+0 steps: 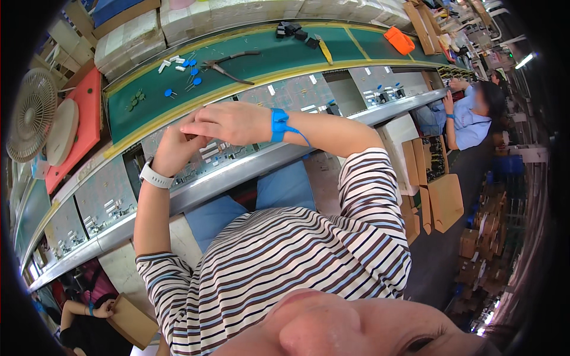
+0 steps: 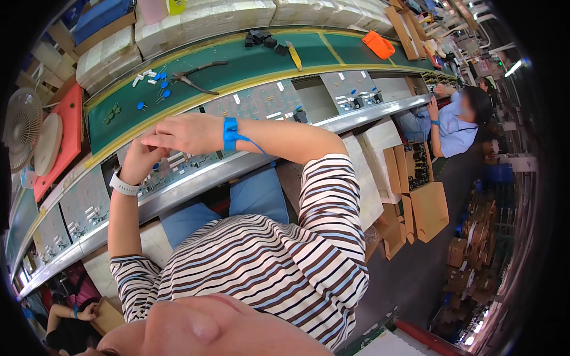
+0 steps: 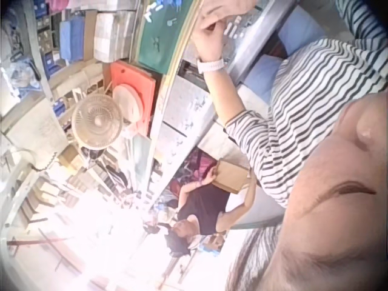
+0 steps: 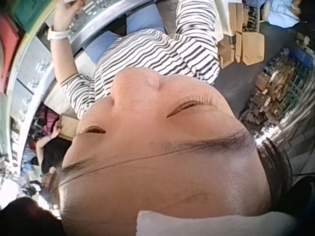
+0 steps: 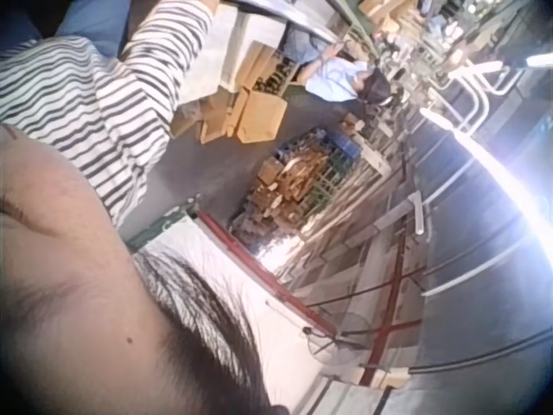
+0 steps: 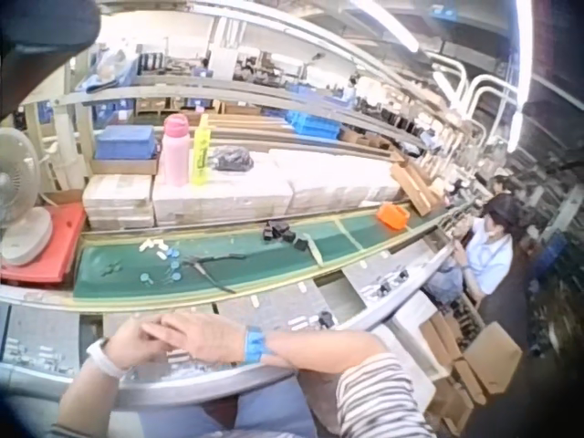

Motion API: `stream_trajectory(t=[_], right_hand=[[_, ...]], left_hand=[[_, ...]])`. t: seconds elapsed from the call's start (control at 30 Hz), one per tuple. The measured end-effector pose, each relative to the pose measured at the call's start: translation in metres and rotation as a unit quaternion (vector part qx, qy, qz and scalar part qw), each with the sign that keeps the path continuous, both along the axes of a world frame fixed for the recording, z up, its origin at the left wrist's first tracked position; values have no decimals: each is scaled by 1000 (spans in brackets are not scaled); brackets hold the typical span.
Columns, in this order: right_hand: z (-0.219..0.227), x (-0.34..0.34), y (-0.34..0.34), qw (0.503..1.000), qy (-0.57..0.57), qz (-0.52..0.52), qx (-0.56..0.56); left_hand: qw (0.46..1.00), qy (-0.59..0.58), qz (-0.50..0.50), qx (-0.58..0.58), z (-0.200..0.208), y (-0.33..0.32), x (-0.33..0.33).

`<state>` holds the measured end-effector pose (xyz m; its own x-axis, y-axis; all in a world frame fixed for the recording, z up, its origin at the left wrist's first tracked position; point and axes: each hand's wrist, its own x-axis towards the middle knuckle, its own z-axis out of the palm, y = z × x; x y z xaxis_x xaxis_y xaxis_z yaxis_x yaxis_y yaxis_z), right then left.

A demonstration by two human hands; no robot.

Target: The person is assembling electronic components onto printed circuit boards (PCBs) at an assembly line station.

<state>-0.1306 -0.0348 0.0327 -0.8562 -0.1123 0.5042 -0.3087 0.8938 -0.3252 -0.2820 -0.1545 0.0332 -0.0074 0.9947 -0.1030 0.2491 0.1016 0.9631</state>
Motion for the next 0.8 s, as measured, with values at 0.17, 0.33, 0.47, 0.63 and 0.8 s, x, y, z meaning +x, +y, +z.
stream_trajectory(t=[0.17,0.33,0.47,0.63,0.8], right_hand=[[3,-9,56,996,16,-56,67],[-48,36,212,826,-166,-470,264],[-90,49,247,814,-125,-449,347],[-67,49,239,797,-136,-443,388],[-41,49,176,864,-63,-481,134]], left_hand=[[988,-128,58,-62,-8,-24,-12],[974,-159,159,-21,1,-65,-25],[954,-129,270,2,-5,-92,-26],[966,56,252,-6,-15,-104,-15],[948,243,188,84,-16,-98,8]])
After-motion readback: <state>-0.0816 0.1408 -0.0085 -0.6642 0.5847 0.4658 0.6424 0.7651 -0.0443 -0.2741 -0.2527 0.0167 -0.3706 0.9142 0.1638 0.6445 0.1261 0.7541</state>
